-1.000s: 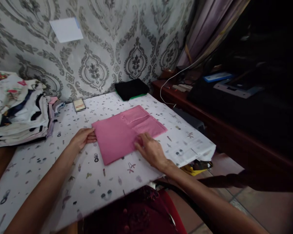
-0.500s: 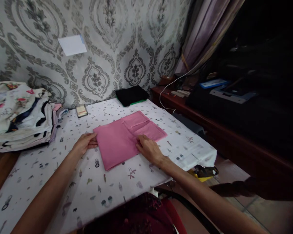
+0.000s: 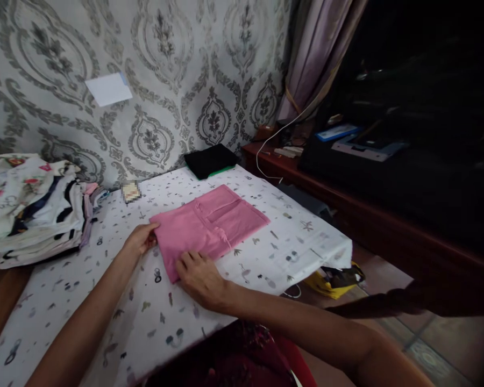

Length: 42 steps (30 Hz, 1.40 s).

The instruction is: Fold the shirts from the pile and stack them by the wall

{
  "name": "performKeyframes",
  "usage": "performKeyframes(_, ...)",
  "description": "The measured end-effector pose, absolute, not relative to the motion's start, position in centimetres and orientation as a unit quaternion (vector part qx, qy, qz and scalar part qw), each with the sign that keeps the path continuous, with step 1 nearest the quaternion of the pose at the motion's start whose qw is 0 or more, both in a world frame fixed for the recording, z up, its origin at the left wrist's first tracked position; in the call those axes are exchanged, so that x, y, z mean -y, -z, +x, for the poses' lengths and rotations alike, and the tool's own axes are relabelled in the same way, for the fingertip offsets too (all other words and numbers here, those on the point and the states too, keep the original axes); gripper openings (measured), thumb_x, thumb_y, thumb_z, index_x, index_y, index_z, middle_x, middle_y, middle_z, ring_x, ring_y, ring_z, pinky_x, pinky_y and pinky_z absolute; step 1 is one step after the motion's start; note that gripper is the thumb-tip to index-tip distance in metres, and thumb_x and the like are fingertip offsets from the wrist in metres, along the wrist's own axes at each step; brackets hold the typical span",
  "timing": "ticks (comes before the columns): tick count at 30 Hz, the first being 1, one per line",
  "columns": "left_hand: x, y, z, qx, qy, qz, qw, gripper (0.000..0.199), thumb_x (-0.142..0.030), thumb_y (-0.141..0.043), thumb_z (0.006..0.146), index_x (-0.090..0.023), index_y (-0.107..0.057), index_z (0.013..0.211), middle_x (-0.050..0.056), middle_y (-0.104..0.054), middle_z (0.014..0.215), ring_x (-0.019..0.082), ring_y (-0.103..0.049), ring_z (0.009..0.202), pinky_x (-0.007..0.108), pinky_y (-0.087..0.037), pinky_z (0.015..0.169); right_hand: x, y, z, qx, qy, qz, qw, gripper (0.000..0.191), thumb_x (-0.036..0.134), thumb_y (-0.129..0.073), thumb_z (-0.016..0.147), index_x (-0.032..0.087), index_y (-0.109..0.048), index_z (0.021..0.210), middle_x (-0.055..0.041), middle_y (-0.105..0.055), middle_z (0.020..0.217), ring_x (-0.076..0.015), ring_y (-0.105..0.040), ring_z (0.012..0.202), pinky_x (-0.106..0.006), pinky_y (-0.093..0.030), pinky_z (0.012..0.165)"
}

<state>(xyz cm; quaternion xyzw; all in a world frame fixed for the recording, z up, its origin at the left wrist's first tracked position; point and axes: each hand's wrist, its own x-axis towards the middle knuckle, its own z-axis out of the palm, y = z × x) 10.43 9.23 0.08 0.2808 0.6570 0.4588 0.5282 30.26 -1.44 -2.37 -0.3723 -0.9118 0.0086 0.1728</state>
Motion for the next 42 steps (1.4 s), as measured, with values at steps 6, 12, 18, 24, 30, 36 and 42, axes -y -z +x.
performKeyframes(6,-9.9,-4.0,13.1,-0.638,-0.495,0.298,0.508,0.015,-0.014,-0.069,0.064,-0.015,-0.062,0.077,-0.002,-0.065,0.059,0.011,-0.057,0.044,0.020,-0.048,0.044,0.8,0.2,32.5,0.874,-0.101,-0.411,0.239,0.022,0.012,-0.053,0.089,0.016,-0.063,0.108,-0.0113,-0.071,0.098,-0.0233,-0.062,0.089,-0.033,-0.049,0.070)
performKeyframes(12,-12.9,-8.6,19.0,-0.601,-0.522,0.331,0.506,0.008,-0.009,-0.058,0.071,-0.017,-0.058,0.070,-0.002,-0.062,0.053,0.010,-0.057,0.042,0.016,-0.044,0.041,-0.2,-2.5,37.9,0.716,-0.293,-0.480,0.414,0.024,0.016,-0.053,0.079,0.017,-0.061,0.101,-0.0005,-0.064,0.075,-0.0151,-0.056,0.064,-0.026,-0.040,0.060)
performKeyframes(18,-17.8,-8.8,27.1,-0.588,-0.466,0.372,0.547,0.012,-0.006,-0.056,0.072,-0.015,-0.059,0.066,0.003,-0.064,0.052,0.013,-0.062,0.045,0.018,-0.050,0.045,-3.3,-1.7,44.0,0.580,-0.372,-0.492,0.533,0.009,0.024,-0.052,0.075,0.019,-0.057,0.082,0.0028,-0.056,0.069,-0.0126,-0.050,0.060,-0.024,-0.037,0.056)
performKeyframes(24,-22.2,-5.1,33.8,-0.600,-0.403,0.394,0.568,0.012,-0.005,-0.057,0.075,-0.014,-0.062,0.067,0.008,-0.065,0.051,0.016,-0.064,0.046,0.025,-0.056,0.052,-7.2,1.9,49.0,0.494,-0.400,-0.572,0.519,0.007,0.024,-0.058,0.070,0.021,-0.053,0.074,0.0050,-0.051,0.061,-0.0132,-0.050,0.058,-0.024,-0.040,0.053)
performKeyframes(30,-23.0,-1.3,35.8,-0.590,-0.384,0.427,0.567,0.007,-0.017,-0.065,0.079,-0.014,-0.063,0.074,0.010,-0.069,0.059,0.020,-0.069,0.055,0.032,-0.059,0.064,-8.4,3.5,50.9,0.390,-0.542,-0.545,0.507,0.016,0.022,-0.068,0.072,0.022,-0.052,0.077,0.0028,-0.057,0.063,-0.0160,-0.062,0.060,-0.028,-0.055,0.055)
performKeyframes(36,-18.7,-0.4,33.1,-0.515,-0.393,0.634,0.423,0.022,-0.037,-0.065,0.086,-0.020,-0.063,0.098,0.010,-0.076,0.101,0.024,-0.072,0.099,0.042,-0.053,0.098,-8.1,2.9,51.6,0.345,-0.608,-0.503,0.509,0.014,0.018,-0.063,0.079,0.020,-0.053,0.090,0.0036,-0.058,0.067,-0.0146,-0.066,0.060,-0.032,-0.062,0.068)
performKeyframes(42,-11.9,2.0,32.3,-0.456,-0.156,0.861,0.160,0.062,-0.050,-0.053,0.094,-0.016,-0.044,0.145,0.020,-0.041,0.157,0.034,-0.033,0.148,0.059,-0.017,0.122,-7.9,1.2,52.7,0.539,-0.342,-0.649,0.414,0.033,0.025,-0.055,0.089,0.017,-0.054,0.121,-0.0080,-0.069,0.096,-0.0220,-0.069,0.077,-0.039,-0.057,0.074)
